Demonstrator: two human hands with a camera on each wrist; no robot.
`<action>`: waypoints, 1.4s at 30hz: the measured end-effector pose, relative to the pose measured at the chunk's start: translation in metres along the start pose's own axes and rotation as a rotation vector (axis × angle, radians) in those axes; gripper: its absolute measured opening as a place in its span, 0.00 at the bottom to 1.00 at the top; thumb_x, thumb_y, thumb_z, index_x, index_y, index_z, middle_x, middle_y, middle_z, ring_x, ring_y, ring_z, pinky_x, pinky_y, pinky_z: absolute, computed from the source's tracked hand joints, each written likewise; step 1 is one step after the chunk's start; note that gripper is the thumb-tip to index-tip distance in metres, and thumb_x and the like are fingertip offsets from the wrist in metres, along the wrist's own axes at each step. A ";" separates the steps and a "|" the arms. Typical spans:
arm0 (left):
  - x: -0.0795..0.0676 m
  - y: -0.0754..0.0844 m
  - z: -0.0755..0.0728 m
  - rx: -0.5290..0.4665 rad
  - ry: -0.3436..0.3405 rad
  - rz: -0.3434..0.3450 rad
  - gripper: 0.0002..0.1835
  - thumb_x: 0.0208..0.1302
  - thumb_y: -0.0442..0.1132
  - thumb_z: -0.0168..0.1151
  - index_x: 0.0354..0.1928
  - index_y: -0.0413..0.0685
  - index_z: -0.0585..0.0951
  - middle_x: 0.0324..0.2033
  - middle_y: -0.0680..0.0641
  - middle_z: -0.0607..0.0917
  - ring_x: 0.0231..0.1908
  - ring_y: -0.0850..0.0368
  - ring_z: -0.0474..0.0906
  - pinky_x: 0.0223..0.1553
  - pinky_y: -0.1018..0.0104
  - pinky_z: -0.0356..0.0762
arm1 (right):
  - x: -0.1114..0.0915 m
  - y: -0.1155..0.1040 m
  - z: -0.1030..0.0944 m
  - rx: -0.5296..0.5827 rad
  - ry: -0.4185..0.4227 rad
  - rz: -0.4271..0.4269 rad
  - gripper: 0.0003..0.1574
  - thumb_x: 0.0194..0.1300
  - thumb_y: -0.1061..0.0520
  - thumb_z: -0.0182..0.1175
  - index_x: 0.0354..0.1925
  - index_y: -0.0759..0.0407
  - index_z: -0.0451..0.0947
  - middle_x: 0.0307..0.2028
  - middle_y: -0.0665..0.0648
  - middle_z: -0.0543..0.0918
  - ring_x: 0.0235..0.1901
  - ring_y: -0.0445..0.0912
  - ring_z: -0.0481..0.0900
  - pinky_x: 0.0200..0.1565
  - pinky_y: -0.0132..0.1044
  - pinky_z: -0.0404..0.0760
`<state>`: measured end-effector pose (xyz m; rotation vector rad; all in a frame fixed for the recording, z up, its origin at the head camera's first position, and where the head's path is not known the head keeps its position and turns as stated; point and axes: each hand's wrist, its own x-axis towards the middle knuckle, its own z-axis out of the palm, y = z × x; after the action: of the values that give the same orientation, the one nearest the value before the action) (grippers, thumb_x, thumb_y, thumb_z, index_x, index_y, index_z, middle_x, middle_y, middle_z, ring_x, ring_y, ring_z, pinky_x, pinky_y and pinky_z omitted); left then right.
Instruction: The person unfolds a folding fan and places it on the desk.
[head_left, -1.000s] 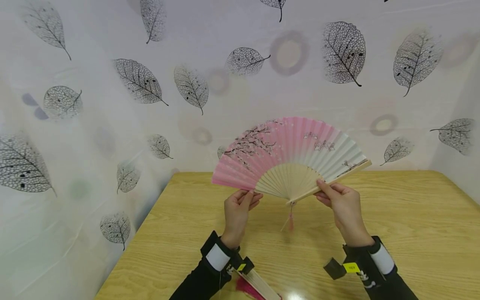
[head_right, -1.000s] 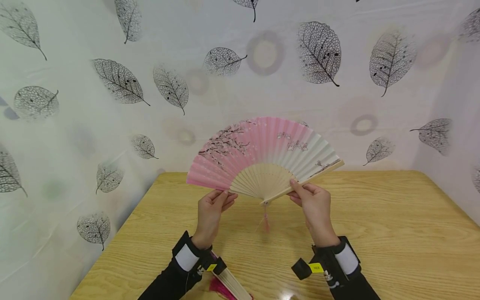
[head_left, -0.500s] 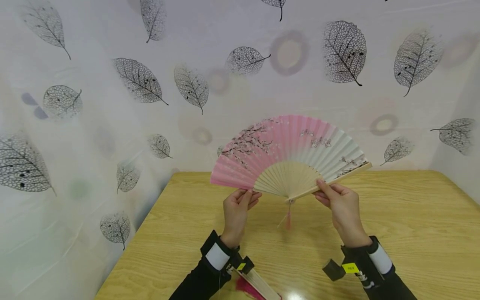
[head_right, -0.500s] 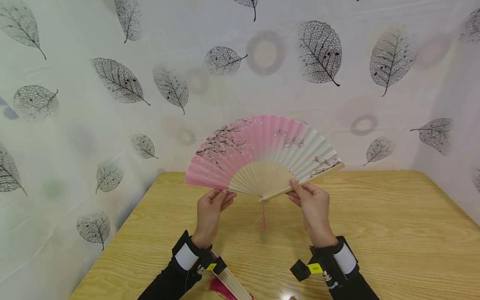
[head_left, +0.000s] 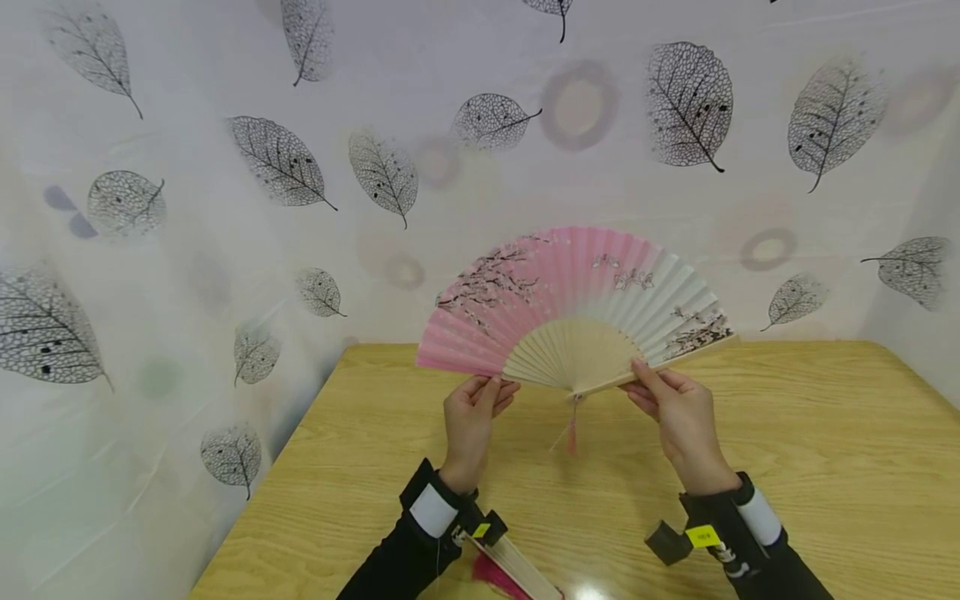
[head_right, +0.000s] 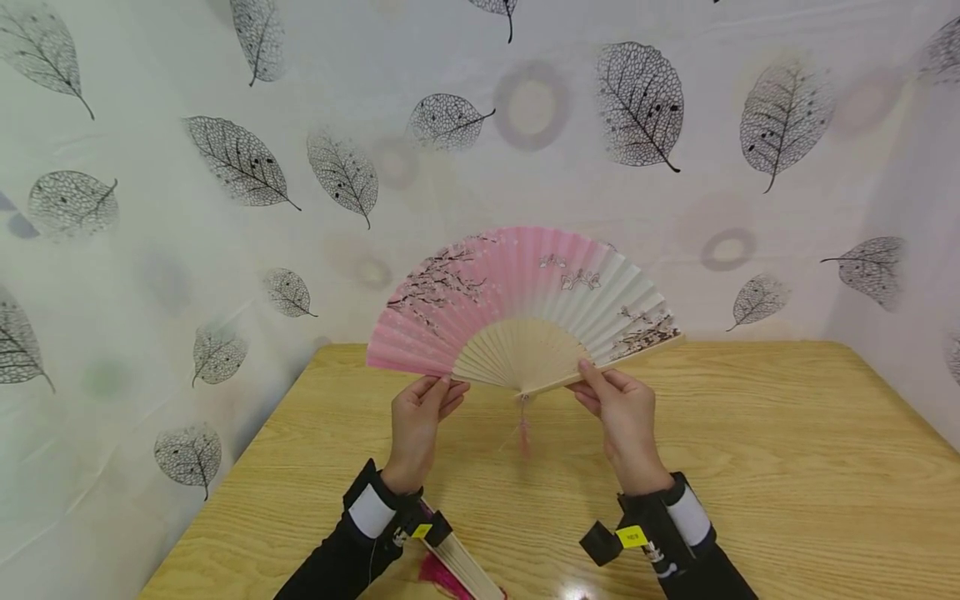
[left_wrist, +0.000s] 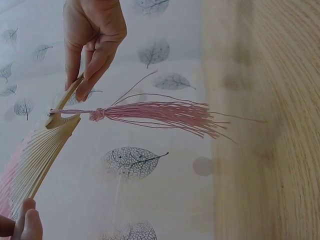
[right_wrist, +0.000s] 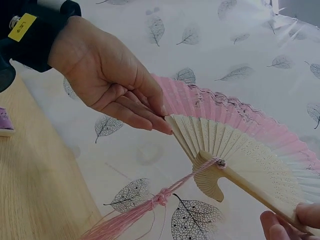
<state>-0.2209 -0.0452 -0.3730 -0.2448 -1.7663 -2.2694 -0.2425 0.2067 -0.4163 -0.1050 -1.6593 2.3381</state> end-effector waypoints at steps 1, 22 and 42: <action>0.000 0.000 0.000 -0.001 0.001 -0.005 0.16 0.59 0.38 0.55 0.38 0.27 0.76 0.35 0.34 0.83 0.37 0.50 0.80 0.38 0.65 0.80 | -0.009 -0.013 0.008 0.004 0.005 0.018 0.14 0.54 0.52 0.61 0.38 0.58 0.82 0.28 0.52 0.86 0.34 0.45 0.81 0.35 0.30 0.79; 0.002 0.002 0.004 -0.019 0.017 0.016 0.15 0.60 0.38 0.54 0.38 0.29 0.76 0.35 0.34 0.83 0.37 0.49 0.80 0.37 0.64 0.80 | -0.041 -0.060 0.036 0.122 -0.006 0.123 0.04 0.53 0.55 0.61 0.26 0.52 0.83 0.23 0.48 0.85 0.30 0.39 0.81 0.34 0.25 0.78; 0.034 -0.063 0.024 -0.046 -0.088 -0.024 0.18 0.60 0.45 0.54 0.41 0.36 0.78 0.34 0.42 0.85 0.37 0.53 0.80 0.38 0.65 0.79 | 0.031 0.005 -0.051 0.081 -0.027 0.065 0.18 0.54 0.52 0.61 0.41 0.60 0.80 0.30 0.54 0.86 0.35 0.47 0.81 0.35 0.31 0.80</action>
<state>-0.2732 -0.0109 -0.4154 -0.3386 -1.7698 -2.3519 -0.2621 0.2602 -0.4349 -0.1124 -1.5933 2.4620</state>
